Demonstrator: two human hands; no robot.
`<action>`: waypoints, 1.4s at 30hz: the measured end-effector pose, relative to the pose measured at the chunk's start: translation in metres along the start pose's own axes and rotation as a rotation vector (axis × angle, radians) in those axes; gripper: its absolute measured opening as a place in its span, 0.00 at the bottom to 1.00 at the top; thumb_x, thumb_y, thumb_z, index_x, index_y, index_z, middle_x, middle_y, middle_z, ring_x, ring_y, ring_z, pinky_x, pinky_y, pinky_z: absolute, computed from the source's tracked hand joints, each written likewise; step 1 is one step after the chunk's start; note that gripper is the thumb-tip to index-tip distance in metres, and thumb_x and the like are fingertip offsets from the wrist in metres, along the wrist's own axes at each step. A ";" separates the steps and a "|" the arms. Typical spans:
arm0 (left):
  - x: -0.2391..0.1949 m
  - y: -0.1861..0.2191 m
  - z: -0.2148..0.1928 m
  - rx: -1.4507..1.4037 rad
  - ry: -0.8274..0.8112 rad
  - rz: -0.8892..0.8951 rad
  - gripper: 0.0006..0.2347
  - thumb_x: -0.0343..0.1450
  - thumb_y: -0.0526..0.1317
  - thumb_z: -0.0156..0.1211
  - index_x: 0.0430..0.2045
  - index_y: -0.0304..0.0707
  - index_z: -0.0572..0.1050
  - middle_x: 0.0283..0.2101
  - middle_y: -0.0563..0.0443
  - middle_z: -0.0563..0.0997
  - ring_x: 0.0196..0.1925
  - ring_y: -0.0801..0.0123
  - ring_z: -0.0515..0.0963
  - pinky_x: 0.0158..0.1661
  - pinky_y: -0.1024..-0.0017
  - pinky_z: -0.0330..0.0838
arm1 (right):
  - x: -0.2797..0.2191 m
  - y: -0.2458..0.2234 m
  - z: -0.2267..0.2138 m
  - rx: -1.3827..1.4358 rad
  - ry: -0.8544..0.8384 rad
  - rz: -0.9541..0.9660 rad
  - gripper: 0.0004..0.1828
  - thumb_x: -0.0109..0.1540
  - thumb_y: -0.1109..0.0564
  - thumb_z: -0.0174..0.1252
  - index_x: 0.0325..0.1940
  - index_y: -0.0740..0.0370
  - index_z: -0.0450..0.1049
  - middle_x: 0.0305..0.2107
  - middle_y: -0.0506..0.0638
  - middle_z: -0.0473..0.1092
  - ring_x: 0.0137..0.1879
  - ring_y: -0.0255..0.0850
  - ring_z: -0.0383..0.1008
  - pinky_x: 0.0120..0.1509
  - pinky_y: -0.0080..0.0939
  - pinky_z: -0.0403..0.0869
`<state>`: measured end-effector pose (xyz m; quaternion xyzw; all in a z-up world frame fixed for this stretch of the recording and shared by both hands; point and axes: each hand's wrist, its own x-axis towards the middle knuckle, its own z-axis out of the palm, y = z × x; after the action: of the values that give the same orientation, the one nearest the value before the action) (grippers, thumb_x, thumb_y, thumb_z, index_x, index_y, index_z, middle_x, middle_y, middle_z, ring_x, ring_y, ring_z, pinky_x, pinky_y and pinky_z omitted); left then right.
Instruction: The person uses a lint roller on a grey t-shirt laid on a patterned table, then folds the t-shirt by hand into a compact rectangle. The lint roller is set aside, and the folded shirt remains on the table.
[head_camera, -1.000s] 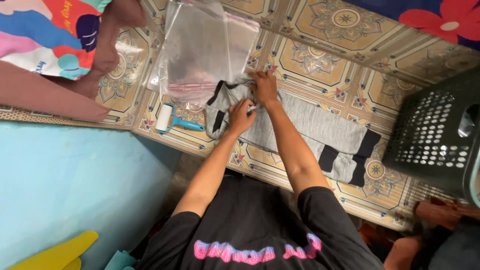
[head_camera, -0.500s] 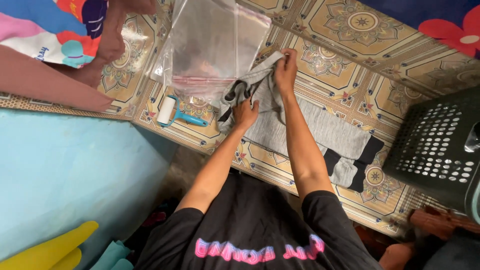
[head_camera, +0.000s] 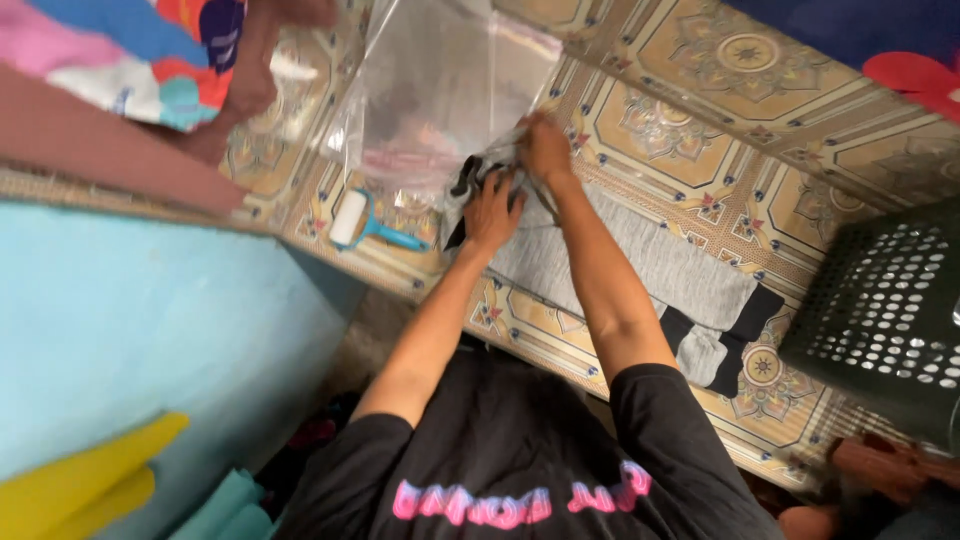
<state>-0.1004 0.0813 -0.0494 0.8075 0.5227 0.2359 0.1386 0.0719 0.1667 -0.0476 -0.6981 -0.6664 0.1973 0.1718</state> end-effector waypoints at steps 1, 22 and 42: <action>-0.007 -0.008 0.008 0.006 -0.067 -0.027 0.19 0.75 0.53 0.53 0.60 0.50 0.70 0.63 0.48 0.69 0.38 0.52 0.84 0.40 0.54 0.82 | -0.006 -0.011 -0.017 0.055 0.101 -0.015 0.15 0.63 0.62 0.55 0.52 0.51 0.79 0.44 0.57 0.73 0.51 0.62 0.78 0.55 0.61 0.77; 0.021 0.020 -0.034 -0.150 -0.390 -0.095 0.18 0.76 0.51 0.43 0.49 0.37 0.72 0.46 0.39 0.75 0.34 0.39 0.81 0.28 0.46 0.73 | -0.065 -0.089 -0.131 0.725 0.524 -0.087 0.10 0.68 0.59 0.54 0.48 0.55 0.80 0.35 0.45 0.77 0.31 0.30 0.64 0.32 0.32 0.60; 0.013 -0.001 0.003 -1.637 0.170 -0.699 0.20 0.69 0.26 0.47 0.57 0.33 0.71 0.55 0.39 0.81 0.50 0.56 0.80 0.45 0.64 0.77 | -0.108 -0.090 -0.078 0.135 0.383 -0.088 0.31 0.52 0.63 0.51 0.61 0.53 0.73 0.54 0.56 0.75 0.59 0.61 0.62 0.67 0.66 0.59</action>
<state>-0.0955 0.0934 -0.0499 0.2300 0.4152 0.5383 0.6963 0.0297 0.0655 0.0697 -0.6801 -0.6367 0.0976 0.3500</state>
